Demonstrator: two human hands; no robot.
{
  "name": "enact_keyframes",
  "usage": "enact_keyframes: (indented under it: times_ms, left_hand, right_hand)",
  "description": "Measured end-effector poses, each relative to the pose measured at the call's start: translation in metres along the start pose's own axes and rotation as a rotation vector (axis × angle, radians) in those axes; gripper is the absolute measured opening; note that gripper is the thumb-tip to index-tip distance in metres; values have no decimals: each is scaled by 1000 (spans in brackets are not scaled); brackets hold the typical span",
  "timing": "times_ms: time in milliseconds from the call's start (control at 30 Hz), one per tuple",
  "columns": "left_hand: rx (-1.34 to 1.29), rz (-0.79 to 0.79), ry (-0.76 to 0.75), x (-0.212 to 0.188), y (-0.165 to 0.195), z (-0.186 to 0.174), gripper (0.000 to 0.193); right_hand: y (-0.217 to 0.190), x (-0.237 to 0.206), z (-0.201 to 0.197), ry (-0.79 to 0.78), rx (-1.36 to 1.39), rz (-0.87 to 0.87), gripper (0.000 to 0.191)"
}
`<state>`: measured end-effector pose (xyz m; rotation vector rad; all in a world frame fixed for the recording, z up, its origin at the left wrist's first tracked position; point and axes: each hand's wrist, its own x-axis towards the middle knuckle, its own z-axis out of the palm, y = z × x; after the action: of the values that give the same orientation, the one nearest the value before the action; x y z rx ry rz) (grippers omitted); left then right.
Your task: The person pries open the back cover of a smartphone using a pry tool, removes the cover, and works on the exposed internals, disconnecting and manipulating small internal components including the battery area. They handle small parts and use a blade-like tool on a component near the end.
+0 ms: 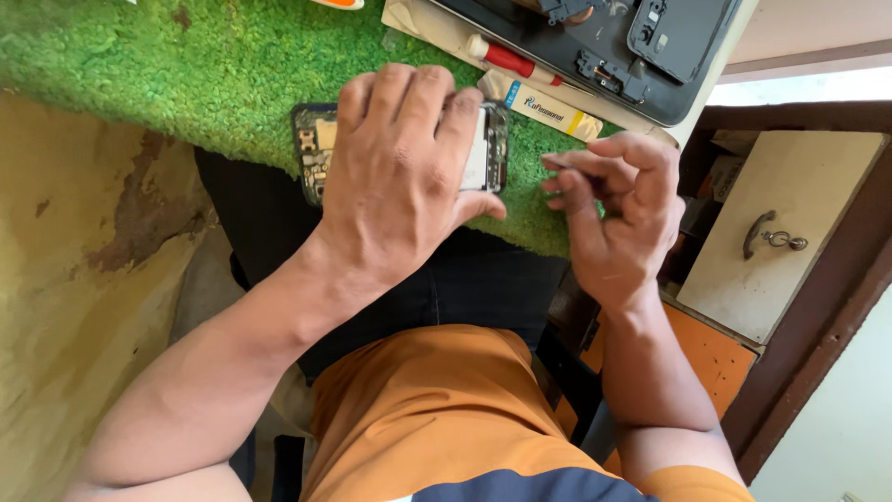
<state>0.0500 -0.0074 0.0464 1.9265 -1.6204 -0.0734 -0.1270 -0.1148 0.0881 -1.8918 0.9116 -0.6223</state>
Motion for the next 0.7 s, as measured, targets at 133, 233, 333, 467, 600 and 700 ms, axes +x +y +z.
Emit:
enact_keyframes:
  times_ms: [133, 233, 333, 467, 600, 700]
  left_hand:
    - [151, -57, 13, -2, 9, 4, 90]
    - [251, -116, -11, -3, 16, 3, 86]
    - [281, -157, -35, 1, 20, -1, 85]
    - [164, -178, -56, -3, 25, -13, 83]
    - [126, -143, -65, -7, 24, -18, 72]
    - [84, -150, -53, -6, 23, -18, 72]
  right_hand:
    - [6, -3, 6, -6, -263, -327, 13]
    - [11, -6, 8, 10, -459, -463, 17]
    - [15, -7, 10, 7, -479, -447, 20]
    - [15, -6, 11, 7, -507, -428, 20]
    - [12, -4, 11, 8, -449, -359, 18]
    - [11, -2, 14, 18, -439, -336, 17]
